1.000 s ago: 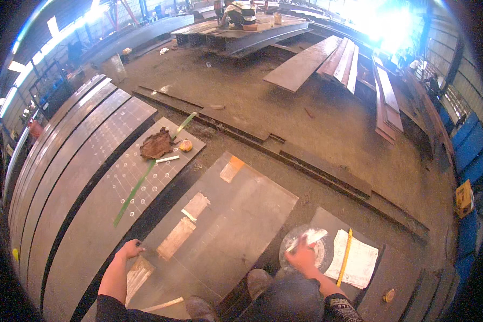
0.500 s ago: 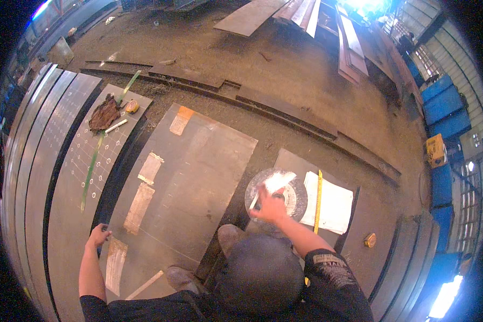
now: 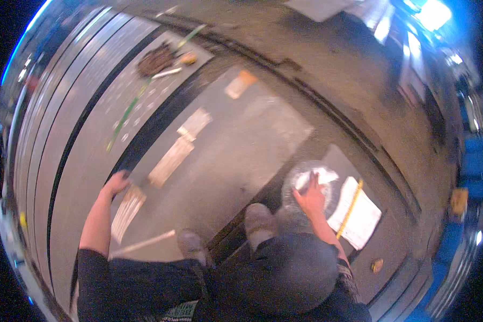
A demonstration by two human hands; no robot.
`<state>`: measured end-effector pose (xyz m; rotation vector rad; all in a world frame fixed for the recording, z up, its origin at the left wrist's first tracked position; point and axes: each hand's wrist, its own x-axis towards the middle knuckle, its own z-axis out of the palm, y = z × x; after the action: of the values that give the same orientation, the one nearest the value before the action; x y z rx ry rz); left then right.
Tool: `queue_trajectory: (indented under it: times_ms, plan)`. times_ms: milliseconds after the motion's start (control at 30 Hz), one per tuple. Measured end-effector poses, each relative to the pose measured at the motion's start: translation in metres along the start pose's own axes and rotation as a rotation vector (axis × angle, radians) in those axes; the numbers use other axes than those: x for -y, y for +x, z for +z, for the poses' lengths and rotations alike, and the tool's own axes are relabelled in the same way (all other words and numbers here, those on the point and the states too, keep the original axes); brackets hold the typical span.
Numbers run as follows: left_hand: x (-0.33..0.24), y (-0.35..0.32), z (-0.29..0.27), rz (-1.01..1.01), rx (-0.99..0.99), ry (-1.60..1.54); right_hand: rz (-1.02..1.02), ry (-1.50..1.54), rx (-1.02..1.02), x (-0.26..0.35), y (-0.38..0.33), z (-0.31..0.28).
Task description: The person measures and marks a large metal sheet using a tape measure, a square, and a white marker. They draw straight lines and circles on the sheet's surface to prepare it for cutting or fabrication.
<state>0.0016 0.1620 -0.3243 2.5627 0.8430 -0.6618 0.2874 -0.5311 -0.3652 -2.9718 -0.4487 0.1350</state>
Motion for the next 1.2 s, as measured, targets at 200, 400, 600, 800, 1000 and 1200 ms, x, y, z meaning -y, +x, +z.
queue_trajectory:
  times_ms: [200,400,600,800,1000,1200]
  plan:
    - [-0.056,-0.021,-0.019,-0.113,0.078,-0.079,0.121,-0.028,0.359,0.003,-0.001,-0.036]
    - [-0.063,-0.022,-0.022,-0.121,0.045,-0.150,-0.200,-0.032,0.192,0.000,-0.036,-0.005]
    - [-0.047,-0.047,-0.035,-0.102,0.079,-0.086,0.230,0.022,0.237,-0.013,0.032,-0.022]
    - [0.040,-0.132,0.043,-0.183,-0.137,-0.141,-0.236,-0.019,0.293,0.006,-0.037,-0.011]
    - [0.097,-0.268,0.202,-0.842,-0.303,-0.253,-0.358,0.037,0.093,-0.057,-0.044,0.012]
    - [0.142,-0.329,0.286,-1.166,-0.342,-0.272,0.071,0.329,0.052,-0.103,-0.011,-0.024]
